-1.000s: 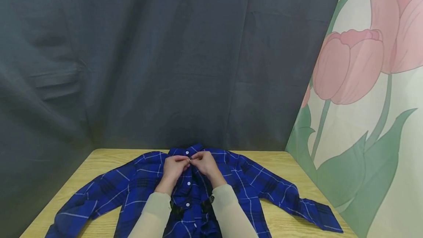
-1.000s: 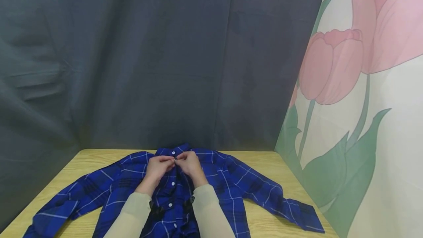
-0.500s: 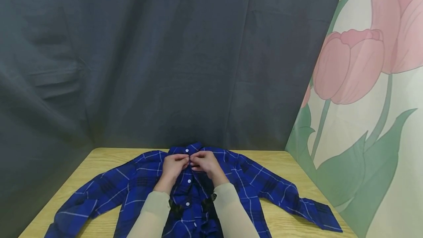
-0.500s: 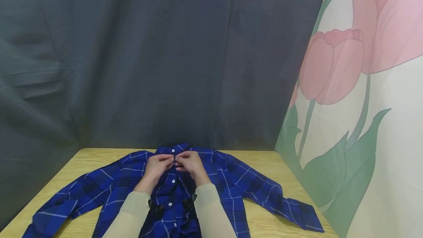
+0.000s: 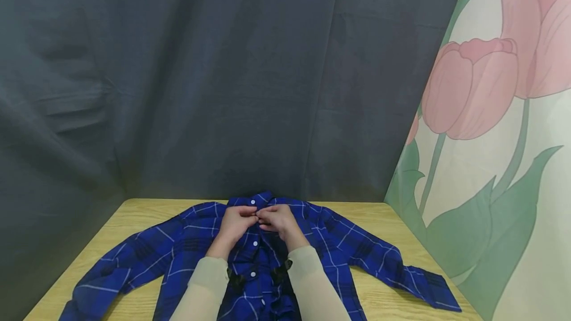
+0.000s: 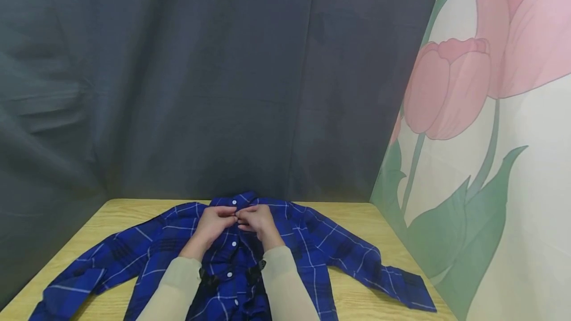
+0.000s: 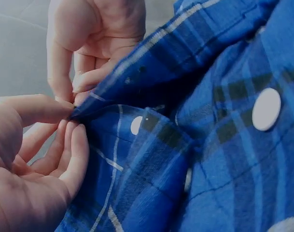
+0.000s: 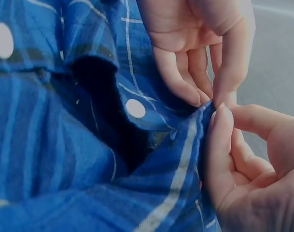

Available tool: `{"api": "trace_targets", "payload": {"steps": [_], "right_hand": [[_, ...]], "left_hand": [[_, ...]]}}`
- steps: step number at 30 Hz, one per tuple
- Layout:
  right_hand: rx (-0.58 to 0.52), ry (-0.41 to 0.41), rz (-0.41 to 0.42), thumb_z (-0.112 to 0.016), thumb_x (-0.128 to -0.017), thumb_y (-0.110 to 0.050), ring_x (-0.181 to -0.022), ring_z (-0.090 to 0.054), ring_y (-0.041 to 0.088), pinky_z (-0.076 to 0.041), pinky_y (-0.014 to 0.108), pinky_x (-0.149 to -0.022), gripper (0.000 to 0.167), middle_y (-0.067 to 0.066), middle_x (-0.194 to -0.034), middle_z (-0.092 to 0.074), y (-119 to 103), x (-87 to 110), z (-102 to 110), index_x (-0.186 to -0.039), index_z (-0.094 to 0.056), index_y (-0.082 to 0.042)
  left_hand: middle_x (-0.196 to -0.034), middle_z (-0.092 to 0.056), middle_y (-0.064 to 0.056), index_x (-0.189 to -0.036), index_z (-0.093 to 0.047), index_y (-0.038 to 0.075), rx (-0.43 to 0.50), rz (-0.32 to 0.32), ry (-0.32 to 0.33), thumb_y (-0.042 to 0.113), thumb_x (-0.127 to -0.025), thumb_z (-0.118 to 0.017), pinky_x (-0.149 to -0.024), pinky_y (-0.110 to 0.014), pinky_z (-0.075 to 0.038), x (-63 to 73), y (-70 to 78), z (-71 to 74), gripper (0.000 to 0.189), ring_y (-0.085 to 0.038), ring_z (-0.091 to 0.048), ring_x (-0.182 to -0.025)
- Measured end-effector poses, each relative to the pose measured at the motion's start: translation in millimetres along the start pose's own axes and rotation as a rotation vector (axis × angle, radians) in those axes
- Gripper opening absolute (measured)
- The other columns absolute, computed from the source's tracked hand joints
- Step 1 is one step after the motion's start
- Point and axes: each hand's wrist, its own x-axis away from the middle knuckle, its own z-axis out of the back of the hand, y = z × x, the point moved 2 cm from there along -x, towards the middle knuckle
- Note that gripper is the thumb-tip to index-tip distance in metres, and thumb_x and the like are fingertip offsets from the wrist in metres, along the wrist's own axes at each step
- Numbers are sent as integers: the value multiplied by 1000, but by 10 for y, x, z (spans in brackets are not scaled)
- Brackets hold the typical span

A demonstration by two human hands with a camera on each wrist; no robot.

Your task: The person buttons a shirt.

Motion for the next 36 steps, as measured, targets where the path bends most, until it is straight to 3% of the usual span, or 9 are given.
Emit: {"api": "trace_targets", "payload": {"steps": [7,12,24,36], "right_hand": [[13,23,-26,-79,-98,-13,-77,-67,10,-64,23,-71,23,-1,-85,-73,6,1,-5,-112,-80,5],[37,19,-30,-79,-100,-15,-77,-64,10,-63,22,-71,23,-3,-87,-70,11,-5,-7,-113,-81,3],[67,-57,-12,-72,-104,-13,-77,-61,10,-63,22,-71,23,-3,-88,-66,-37,10,13,-117,-79,5],[47,-25,1,-69,-104,-9,-75,-60,9,-59,18,-64,20,-3,-87,-65,-85,21,15,-113,-78,6]], "left_hand": [[-112,-83,-20,-116,-82,-3,-91,-51,62,3,-95,-78,-98,-52,-62,4,44,-23,22,-36,-77,-110],[-113,-83,-19,-117,-82,-2,-135,-42,74,2,-97,-76,-97,-51,-62,-1,62,-27,21,-35,-78,-111],[-121,-81,-21,-116,-83,0,-116,20,107,1,-101,-70,-106,-56,-57,-8,78,-40,19,-41,-73,-122],[-109,-83,-18,-108,-84,1,-135,-3,148,6,-100,-75,-98,-53,-60,-1,84,-48,13,-34,-76,-106]]}}
